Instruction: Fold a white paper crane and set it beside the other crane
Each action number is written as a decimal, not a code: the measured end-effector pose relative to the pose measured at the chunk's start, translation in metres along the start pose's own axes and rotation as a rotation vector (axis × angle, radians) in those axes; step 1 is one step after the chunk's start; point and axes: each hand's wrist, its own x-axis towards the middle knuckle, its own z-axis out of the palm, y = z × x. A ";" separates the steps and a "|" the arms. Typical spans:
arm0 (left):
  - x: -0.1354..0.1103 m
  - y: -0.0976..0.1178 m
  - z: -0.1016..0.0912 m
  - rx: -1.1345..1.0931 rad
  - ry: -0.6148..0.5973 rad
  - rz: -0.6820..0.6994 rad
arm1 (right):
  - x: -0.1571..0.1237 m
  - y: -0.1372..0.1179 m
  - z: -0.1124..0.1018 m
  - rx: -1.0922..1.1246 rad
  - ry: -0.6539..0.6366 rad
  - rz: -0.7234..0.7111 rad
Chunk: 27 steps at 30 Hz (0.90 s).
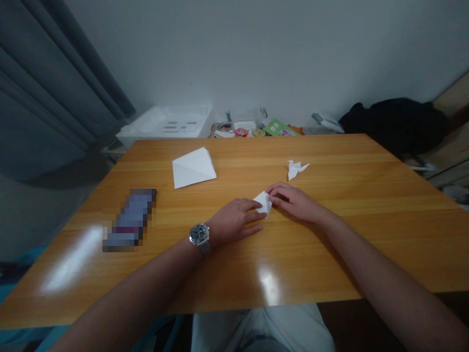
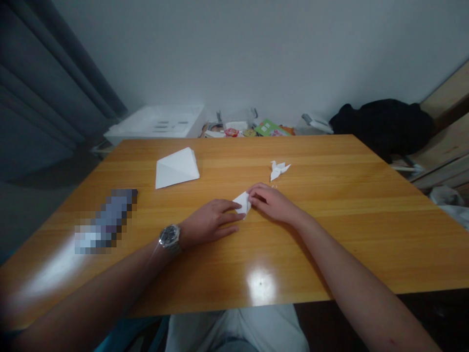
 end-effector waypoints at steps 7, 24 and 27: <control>-0.002 0.005 0.000 0.005 -0.024 -0.016 | -0.001 0.003 0.003 -0.018 0.049 0.047; 0.003 0.007 0.001 0.028 -0.042 -0.001 | 0.004 0.008 0.024 -0.087 0.263 0.165; 0.003 0.007 0.000 0.029 -0.040 -0.001 | 0.004 0.008 0.024 -0.097 0.266 0.146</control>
